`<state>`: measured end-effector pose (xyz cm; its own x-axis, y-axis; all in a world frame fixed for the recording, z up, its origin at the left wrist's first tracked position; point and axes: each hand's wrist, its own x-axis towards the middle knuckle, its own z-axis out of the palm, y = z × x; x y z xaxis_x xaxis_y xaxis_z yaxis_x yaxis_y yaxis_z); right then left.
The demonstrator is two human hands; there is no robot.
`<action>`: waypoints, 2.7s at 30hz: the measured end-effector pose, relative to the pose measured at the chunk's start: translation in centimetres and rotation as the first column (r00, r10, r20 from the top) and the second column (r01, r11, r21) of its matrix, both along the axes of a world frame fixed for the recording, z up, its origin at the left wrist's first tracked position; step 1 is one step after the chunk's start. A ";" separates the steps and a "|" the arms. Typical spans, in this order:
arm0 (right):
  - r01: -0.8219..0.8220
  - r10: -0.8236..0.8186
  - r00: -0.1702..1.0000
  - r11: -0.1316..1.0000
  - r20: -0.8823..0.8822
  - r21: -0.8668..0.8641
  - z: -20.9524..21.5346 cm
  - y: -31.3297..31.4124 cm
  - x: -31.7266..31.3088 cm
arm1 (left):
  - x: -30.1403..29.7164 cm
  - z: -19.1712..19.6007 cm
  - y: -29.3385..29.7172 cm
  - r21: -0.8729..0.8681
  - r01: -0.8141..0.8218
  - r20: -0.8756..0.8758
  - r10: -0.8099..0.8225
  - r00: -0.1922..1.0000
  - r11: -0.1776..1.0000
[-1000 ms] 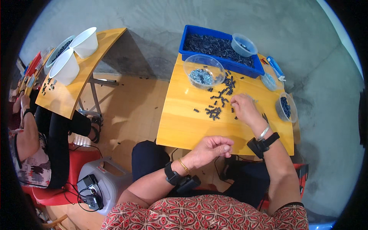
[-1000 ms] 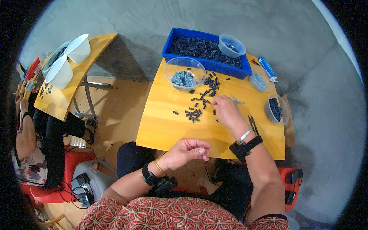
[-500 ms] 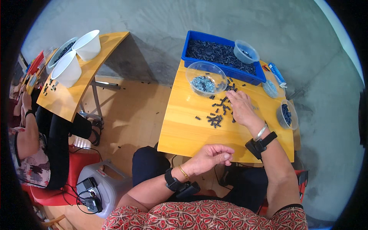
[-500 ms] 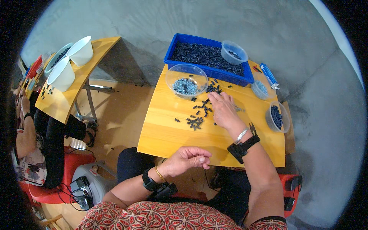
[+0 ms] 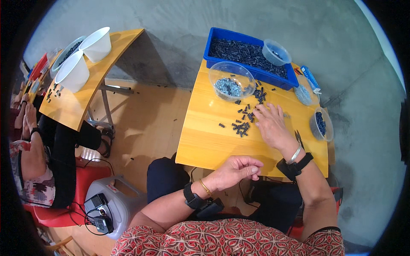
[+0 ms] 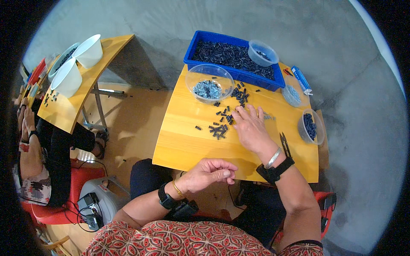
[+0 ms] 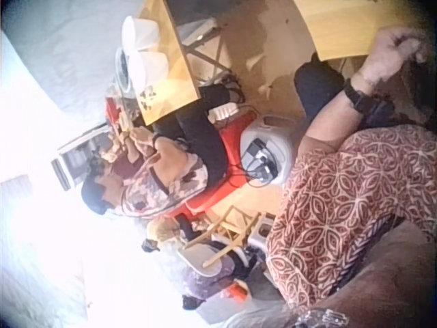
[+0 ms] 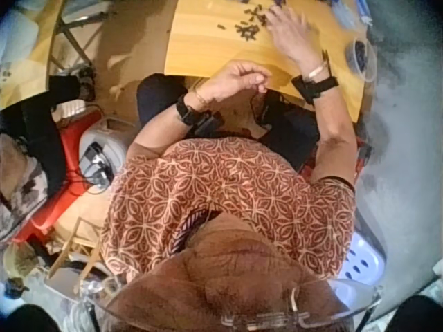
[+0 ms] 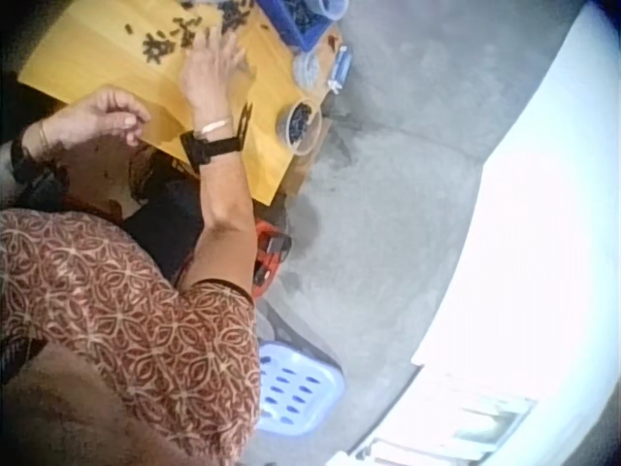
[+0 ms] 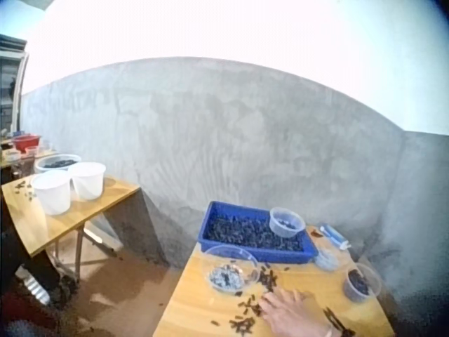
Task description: Assembling small black plastic components by hand.
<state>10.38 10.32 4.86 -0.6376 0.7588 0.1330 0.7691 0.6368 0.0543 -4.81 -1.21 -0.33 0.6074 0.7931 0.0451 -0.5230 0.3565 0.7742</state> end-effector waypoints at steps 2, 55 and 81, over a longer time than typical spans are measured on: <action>-0.011 0.011 1.000 0.999 0.003 0.040 -0.2 -0.6 0.1 | 0.0 0.0 0.0 -0.012 0.000 -0.013 0.000 1.000 1.000; 0.063 -0.151 0.762 0.985 -0.629 -0.160 2.5 -5.2 2.3 | 0.2 0.4 -0.3 -0.031 -0.080 -0.036 0.079 0.996 0.996; 0.296 -0.403 0.794 0.910 -0.455 -0.290 -0.8 -2.0 7.4 | 0.9 1.2 -0.5 -0.197 -0.270 0.069 0.288 0.955 0.942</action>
